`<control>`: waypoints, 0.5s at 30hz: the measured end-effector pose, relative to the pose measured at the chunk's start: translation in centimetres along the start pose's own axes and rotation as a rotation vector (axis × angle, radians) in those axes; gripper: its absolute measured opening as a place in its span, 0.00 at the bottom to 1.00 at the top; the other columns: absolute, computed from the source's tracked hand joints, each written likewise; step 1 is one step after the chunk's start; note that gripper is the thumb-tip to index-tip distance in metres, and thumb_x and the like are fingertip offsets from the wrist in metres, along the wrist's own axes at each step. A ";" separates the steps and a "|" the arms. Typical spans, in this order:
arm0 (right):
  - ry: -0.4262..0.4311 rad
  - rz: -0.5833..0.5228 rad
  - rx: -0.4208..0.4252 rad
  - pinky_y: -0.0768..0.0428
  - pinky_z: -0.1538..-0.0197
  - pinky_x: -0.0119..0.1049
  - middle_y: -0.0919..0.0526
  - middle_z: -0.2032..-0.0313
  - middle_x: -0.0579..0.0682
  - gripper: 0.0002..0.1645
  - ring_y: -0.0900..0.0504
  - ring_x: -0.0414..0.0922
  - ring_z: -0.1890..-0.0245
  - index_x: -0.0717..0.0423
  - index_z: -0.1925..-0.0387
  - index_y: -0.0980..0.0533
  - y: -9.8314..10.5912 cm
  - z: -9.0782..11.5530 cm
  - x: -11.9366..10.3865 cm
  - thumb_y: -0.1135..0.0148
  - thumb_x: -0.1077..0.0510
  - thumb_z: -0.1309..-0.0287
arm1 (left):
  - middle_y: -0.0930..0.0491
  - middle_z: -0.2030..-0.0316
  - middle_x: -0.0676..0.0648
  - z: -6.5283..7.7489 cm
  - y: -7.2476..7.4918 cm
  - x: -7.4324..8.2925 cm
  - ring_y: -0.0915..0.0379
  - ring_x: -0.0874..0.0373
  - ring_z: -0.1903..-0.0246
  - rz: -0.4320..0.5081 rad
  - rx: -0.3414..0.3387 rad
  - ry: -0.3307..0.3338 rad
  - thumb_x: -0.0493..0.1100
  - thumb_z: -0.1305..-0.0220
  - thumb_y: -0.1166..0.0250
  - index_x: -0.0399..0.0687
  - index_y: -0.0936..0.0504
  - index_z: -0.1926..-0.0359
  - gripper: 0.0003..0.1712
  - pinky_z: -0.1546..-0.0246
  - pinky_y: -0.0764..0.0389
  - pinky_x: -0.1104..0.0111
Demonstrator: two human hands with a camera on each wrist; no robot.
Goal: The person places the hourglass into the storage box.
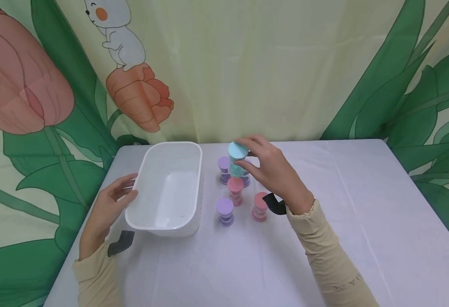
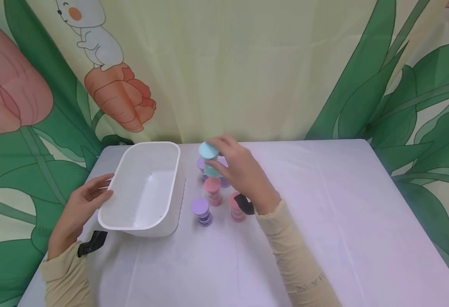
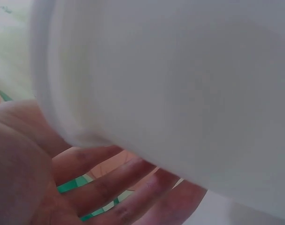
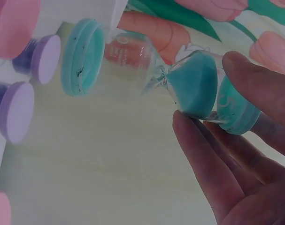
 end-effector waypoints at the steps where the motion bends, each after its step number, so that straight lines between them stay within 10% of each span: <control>1: 0.001 -0.007 -0.003 0.18 0.49 0.31 0.23 0.50 0.52 0.30 0.16 0.44 0.55 0.62 0.42 0.24 -0.2 -0.2 0.0 0.27 0.65 0.48 | 0.30 0.33 0.41 0.0 0.0 0.0 0.27 0.67 0.49 0.001 -0.002 0.002 0.55 0.30 0.39 0.52 0.36 0.26 0.35 0.46 0.21 0.51; 15: 0.052 -0.115 -0.015 0.18 0.47 0.33 0.22 0.52 0.52 0.28 0.19 0.43 0.53 0.63 0.42 0.24 -1.8 -2.4 -0.9 0.28 0.65 0.46 | 0.31 0.32 0.41 0.0 0.0 0.0 0.28 0.68 0.48 0.014 -0.005 0.005 0.55 0.30 0.39 0.52 0.36 0.26 0.36 0.44 0.23 0.46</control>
Point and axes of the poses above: each hand's wrist, its own z-axis away from the middle knuckle, its own y-axis out of the back of the hand, x = y × z, the point moved 3 cm from there along -z, towards the middle knuckle
